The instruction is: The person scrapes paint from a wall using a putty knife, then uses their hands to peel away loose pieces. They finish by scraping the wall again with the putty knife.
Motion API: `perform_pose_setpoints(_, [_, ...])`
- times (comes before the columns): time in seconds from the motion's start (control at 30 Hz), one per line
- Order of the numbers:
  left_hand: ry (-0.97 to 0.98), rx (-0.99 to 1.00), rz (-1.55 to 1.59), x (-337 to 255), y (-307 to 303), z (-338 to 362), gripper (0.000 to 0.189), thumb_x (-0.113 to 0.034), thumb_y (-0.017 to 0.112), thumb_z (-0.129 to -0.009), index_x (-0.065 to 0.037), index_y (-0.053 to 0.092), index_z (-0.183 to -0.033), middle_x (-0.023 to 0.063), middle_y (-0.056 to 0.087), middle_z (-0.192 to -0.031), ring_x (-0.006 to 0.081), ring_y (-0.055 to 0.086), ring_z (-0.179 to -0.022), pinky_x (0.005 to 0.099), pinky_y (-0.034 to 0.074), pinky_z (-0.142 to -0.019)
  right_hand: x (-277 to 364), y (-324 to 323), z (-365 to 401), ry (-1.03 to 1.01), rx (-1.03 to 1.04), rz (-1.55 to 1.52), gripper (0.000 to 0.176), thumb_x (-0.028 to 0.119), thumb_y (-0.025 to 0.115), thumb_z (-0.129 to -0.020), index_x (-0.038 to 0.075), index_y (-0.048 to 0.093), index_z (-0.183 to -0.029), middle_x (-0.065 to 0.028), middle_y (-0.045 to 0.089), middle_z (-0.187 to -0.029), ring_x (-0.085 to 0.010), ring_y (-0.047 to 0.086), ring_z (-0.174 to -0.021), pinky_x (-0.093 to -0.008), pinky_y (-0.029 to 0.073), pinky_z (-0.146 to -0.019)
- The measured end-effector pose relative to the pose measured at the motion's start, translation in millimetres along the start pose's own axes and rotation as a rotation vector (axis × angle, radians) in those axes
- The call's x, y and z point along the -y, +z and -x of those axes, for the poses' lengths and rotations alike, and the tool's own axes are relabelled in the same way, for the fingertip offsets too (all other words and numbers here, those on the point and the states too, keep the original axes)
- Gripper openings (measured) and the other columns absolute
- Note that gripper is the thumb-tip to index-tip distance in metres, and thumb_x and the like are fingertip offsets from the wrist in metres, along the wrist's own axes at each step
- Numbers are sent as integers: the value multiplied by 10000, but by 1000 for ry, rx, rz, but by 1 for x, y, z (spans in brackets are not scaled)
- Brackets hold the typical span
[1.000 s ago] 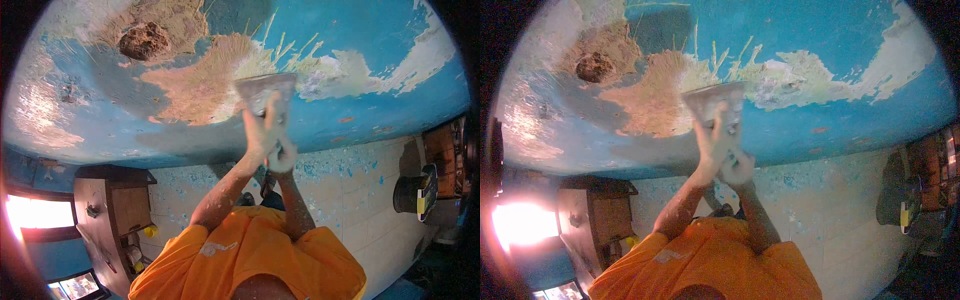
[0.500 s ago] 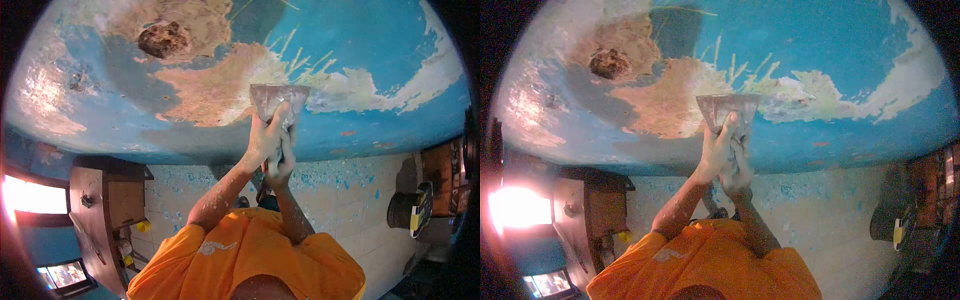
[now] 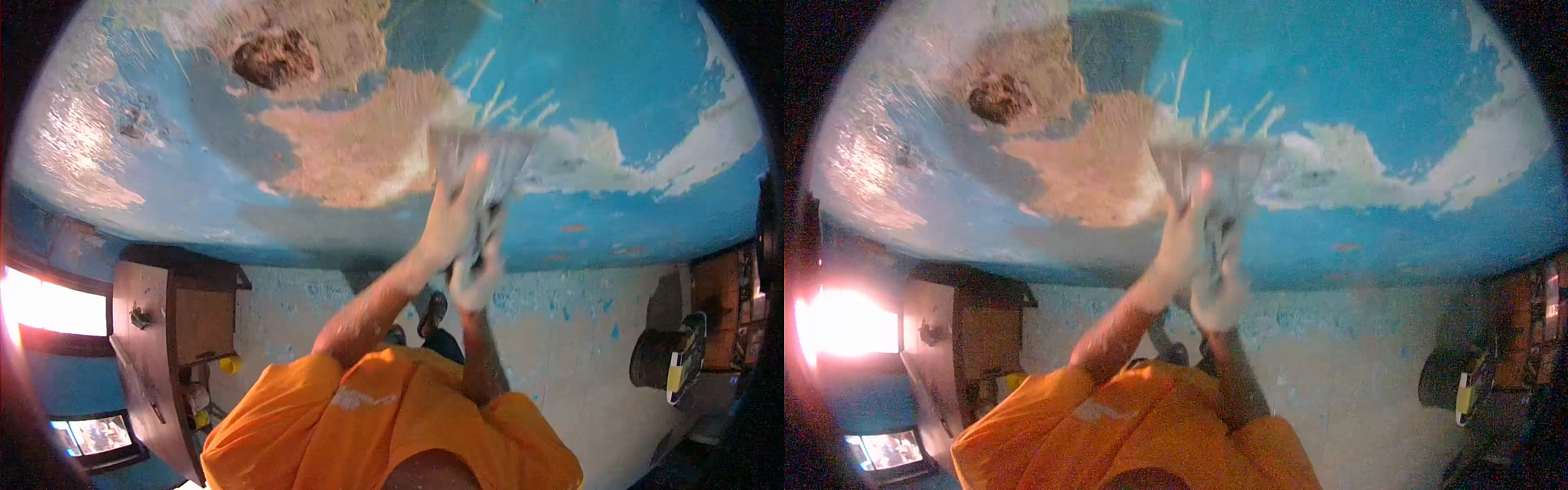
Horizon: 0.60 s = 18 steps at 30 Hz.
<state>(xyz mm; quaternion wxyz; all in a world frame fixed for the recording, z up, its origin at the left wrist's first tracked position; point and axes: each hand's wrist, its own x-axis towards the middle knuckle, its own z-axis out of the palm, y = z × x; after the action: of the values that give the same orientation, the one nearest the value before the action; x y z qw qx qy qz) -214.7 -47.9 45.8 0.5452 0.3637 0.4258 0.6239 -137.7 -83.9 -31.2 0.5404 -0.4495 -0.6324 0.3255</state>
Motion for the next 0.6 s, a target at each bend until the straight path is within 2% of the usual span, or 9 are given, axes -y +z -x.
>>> perform_pose_setpoints(0.07, [89, -36, -96, -4, 8, 13, 461, -472, 454, -850, -14, 500, -822, 74, 505, -572, 130, 443, -390, 276, 364, -327, 12, -12, 8, -27, 45, 84, 425, 182, 472, -847, -31, 415, -1210, -160, 515, -1097, -234, 525, -945, -308, 406, -805])
perform_pose_setpoints(0.13, [-129, 7, 245, 0, 7, 19, 451, -471, 462, -847, -24, 490, -804, 75, 500, -577, 128, 434, -386, 267, 371, -341, 9, -9, 16, 104, 111, -35, 478, 170, 517, -803, -7, 397, -1231, -242, 388, -1262, -256, 505, -1060, -317, 423, -804])
perform_pose_setpoints(0.17, [-119, -18, 209, 18, 0, 23, 467, -483, 452, -847, -19, 485, -810, 71, 490, -573, 130, 436, -392, 262, 375, -356, 12, -5, 29, -83, -38, 48, 385, 152, 470, -845, -30, 440, -1183, -163, 522, -1104, -242, 516, -957, -301, 389, -823])
perform_pose_setpoints(0.2, [-103, -11, 213, 14, 2, 24, 467, -483, 452, -847, -19, 485, -810, 71, 490, -573, 130, 436, -392, 262, 375, -356, 11, -3, 31, -101, -40, 48, 385, 152, 470, -845, -30, 440, -1183, -163, 522, -1104, -242, 516, -957, -301, 389, -823])
perform_pose_setpoints(0.3, [-221, -6, 143, 20, -6, 26, 492, -495, 431, -852, -5, 478, -865, 69, 465, -568, 130, 424, -401, 259, 365, -359, 8, -6, 42, 121, 27, -133, 380, 175, 477, -846, -32, 457, -1164, -156, 561, -1010, -193, 550, -847, -301, 428, -719])
perform_pose_setpoints(0.43, [-232, -25, 276, 27, -4, 27, 492, -494, 422, -856, -5, 473, -858, 61, 459, -558, 122, 408, -398, 256, 356, -358, -22, -6, 42, 68, 35, 71, 385, 182, 480, -843, -46, 458, -1153, -155, 568, -984, -164, 547, -817, -305, 432, -685])
perform_pose_setpoints(0.5, [-98, 31, 133, 34, -7, 14, 447, -525, 441, -835, -81, 481, -862, 30, 454, -577, 110, 423, -443, 261, 347, -373, -31, -2, 23, 335, 169, -128, 386, 187, 481, -845, -51, 458, -1147, -160, 568, -1010, -176, 545, -849, -304, 428, -716])
perform_pose_setpoints(0.53, [-74, 36, 131, 34, -9, 4, 447, -525, 441, -835, -81, 481, -862, 30, 454, -577, 110, 423, -443, 261, 347, -373, -29, 2, 15, 311, 169, -133, 386, 187, 481, -845, -51, 458, -1147, -160, 568, -1010, -176, 545, -849, -304, 428, -716])
perform_pose_setpoints(0.6, [-19, 57, 136, 6, 1, 12, 407, -500, 454, -840, -95, 475, -856, 27, 452, -575, 107, 419, -436, 256, 341, -365, 0, 1, 15, 26, -55, -21, 457, 242, 522, -814, -20, 435, -1179, -218, 549, -1071, -237, 576, -943, -312, 432, -767])
